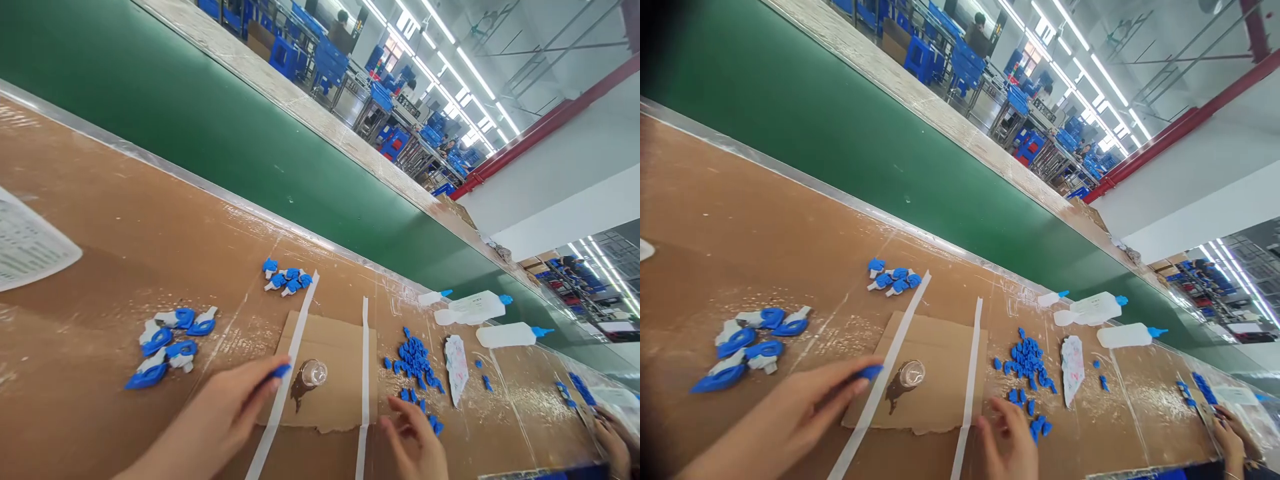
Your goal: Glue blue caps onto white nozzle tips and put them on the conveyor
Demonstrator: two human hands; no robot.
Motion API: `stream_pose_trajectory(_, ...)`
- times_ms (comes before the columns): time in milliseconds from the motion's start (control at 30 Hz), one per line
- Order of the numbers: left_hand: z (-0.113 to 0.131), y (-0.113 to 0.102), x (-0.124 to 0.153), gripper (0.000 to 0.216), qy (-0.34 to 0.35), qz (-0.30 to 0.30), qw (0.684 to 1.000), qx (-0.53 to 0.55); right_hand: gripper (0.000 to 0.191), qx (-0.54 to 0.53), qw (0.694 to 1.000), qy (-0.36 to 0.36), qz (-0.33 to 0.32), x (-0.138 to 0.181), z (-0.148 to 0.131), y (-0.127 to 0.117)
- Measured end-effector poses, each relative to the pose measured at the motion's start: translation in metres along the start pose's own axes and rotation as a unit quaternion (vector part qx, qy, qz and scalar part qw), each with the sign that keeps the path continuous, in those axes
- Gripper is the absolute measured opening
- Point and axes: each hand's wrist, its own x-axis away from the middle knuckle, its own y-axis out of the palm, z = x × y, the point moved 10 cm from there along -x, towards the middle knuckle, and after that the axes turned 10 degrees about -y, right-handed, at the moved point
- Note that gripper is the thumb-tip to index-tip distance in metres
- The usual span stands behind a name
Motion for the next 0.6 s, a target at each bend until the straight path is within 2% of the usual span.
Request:
stream_pose_trajectory(67,0.007,-0.026,-0.015,0.044,0.027,0.058,0.989,-0.132,0.044,0.060,0.998,0.033,0.010,-0.007,0.041,-0.023)
stream_pose_trajectory(133,0.012,-0.039,-0.034,0.046,0.038,0.079,0.966,-0.245,0.043,0.081,0.996,0.037,-0.004,-0.013,0.065,-0.033)
stream_pose_trajectory(200,0.013,-0.042,-0.052,0.045,0.043,0.082,0.951,-0.294,0.039,0.074,0.996,0.035,-0.026,-0.015,0.075,-0.031)
stream_pose_trajectory(333,0.011,-0.045,-0.071,0.046,0.046,0.109,0.950,-0.289,0.033,0.060,0.996,0.037,-0.049,-0.011,0.075,-0.021)
stream_pose_trajectory(400,0.012,-0.047,-0.065,0.048,0.062,0.125,0.949,-0.282,0.032,0.056,0.996,0.042,-0.062,-0.007,0.074,-0.016)
stream_pose_trajectory(500,0.009,-0.056,-0.040,0.047,0.089,0.141,0.951,-0.261,0.035,0.047,0.994,0.055,-0.077,0.001,0.076,-0.012)
stream_pose_trajectory(600,-0.010,-0.076,-0.011,0.043,0.070,0.162,0.952,-0.249,0.045,0.037,0.995,0.074,-0.059,0.007,0.079,-0.013)
